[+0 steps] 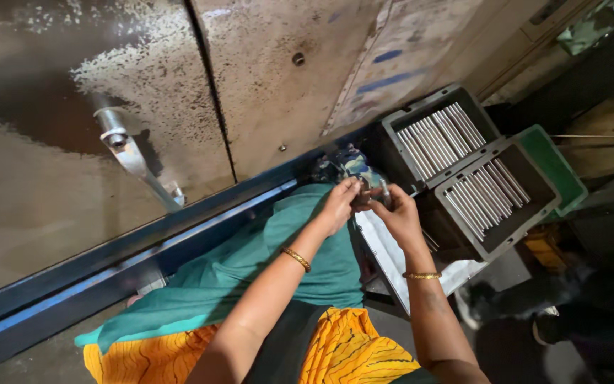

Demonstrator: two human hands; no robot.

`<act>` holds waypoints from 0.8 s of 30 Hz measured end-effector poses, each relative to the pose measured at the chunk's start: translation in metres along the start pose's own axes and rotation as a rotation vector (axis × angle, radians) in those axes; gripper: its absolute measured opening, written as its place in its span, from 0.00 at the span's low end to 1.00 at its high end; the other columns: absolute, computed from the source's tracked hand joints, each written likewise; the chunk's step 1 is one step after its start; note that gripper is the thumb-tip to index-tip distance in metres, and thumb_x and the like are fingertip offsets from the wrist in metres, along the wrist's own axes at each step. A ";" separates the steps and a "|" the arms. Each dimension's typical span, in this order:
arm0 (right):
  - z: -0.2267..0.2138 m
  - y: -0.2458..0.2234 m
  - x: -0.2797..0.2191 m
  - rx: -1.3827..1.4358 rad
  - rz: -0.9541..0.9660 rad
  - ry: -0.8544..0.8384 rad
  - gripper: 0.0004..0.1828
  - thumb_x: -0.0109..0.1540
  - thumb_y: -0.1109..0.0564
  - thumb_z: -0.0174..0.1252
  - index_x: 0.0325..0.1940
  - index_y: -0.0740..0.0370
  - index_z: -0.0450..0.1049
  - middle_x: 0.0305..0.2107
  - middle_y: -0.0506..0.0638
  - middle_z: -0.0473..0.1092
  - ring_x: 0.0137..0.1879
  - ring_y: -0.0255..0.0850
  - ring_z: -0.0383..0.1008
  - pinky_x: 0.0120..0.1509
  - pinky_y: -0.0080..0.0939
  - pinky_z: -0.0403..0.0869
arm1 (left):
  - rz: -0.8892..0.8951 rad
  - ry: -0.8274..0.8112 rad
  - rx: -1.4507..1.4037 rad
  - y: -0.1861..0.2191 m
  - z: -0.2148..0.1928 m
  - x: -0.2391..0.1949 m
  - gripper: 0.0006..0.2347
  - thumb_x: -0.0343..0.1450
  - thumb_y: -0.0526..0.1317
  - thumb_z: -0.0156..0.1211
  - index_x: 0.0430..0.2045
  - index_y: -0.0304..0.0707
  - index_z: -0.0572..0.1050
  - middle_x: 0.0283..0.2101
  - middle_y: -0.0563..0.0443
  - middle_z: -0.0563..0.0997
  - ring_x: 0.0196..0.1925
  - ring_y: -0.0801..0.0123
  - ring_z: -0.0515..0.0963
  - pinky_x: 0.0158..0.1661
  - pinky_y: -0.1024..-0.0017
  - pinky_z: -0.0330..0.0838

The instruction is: The person opens a machine door, wipes the interior with a cloth, then uses a metal rod to scrub a specific area on the door. They repeat the wiping and scrubbing actions on the same spot before closing the door.

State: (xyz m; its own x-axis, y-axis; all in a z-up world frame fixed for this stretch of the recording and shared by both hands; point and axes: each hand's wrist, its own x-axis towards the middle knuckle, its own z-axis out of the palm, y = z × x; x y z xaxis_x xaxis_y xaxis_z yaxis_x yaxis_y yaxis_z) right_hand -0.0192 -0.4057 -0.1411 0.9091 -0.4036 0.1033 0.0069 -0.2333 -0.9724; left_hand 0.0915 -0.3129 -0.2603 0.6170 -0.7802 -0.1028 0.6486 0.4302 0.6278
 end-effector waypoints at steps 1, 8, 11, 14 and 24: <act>-0.002 -0.004 -0.003 -0.064 -0.033 -0.028 0.11 0.61 0.68 0.63 0.47 0.69 0.74 0.40 0.49 0.77 0.46 0.33 0.76 0.52 0.35 0.76 | 0.013 0.010 -0.010 0.000 -0.001 0.000 0.07 0.78 0.43 0.47 0.37 0.43 0.70 0.36 0.55 0.81 0.35 0.73 0.81 0.35 0.73 0.78; -0.001 -0.043 -0.006 -0.448 -0.102 -0.188 0.16 0.68 0.64 0.58 0.61 0.68 0.76 0.35 0.53 0.70 0.41 0.37 0.71 0.46 0.37 0.71 | 0.070 0.080 -0.082 0.004 0.004 -0.003 0.11 0.80 0.47 0.51 0.34 0.42 0.72 0.22 0.58 0.72 0.18 0.77 0.69 0.20 0.78 0.67; 0.007 -0.052 -0.005 -0.171 -0.005 -0.253 0.16 0.65 0.63 0.57 0.57 0.66 0.72 0.39 0.47 0.77 0.44 0.32 0.76 0.48 0.32 0.75 | 0.044 0.092 -0.075 0.009 0.008 -0.006 0.11 0.79 0.48 0.51 0.33 0.42 0.72 0.21 0.56 0.73 0.16 0.76 0.69 0.18 0.77 0.65; 0.012 -0.053 -0.005 -0.296 0.030 -0.200 0.11 0.64 0.63 0.60 0.49 0.67 0.72 0.35 0.48 0.76 0.40 0.31 0.75 0.42 0.32 0.73 | 0.033 0.125 -0.081 0.012 0.011 -0.007 0.12 0.77 0.49 0.52 0.33 0.42 0.72 0.20 0.56 0.72 0.16 0.76 0.69 0.17 0.77 0.63; 0.005 -0.038 0.001 -0.311 0.088 -0.210 0.05 0.64 0.62 0.59 0.43 0.65 0.75 0.32 0.47 0.78 0.37 0.30 0.75 0.38 0.32 0.72 | 0.066 0.101 -0.058 0.007 0.009 -0.007 0.13 0.77 0.50 0.53 0.32 0.41 0.72 0.17 0.59 0.67 0.13 0.80 0.62 0.15 0.79 0.60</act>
State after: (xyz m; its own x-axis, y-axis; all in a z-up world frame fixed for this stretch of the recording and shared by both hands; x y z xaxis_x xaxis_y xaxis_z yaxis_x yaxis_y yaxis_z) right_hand -0.0167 -0.3929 -0.1049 0.9663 -0.2519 -0.0537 -0.1721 -0.4765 -0.8622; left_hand 0.0876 -0.3087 -0.2482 0.6994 -0.7005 -0.1420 0.6278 0.5071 0.5906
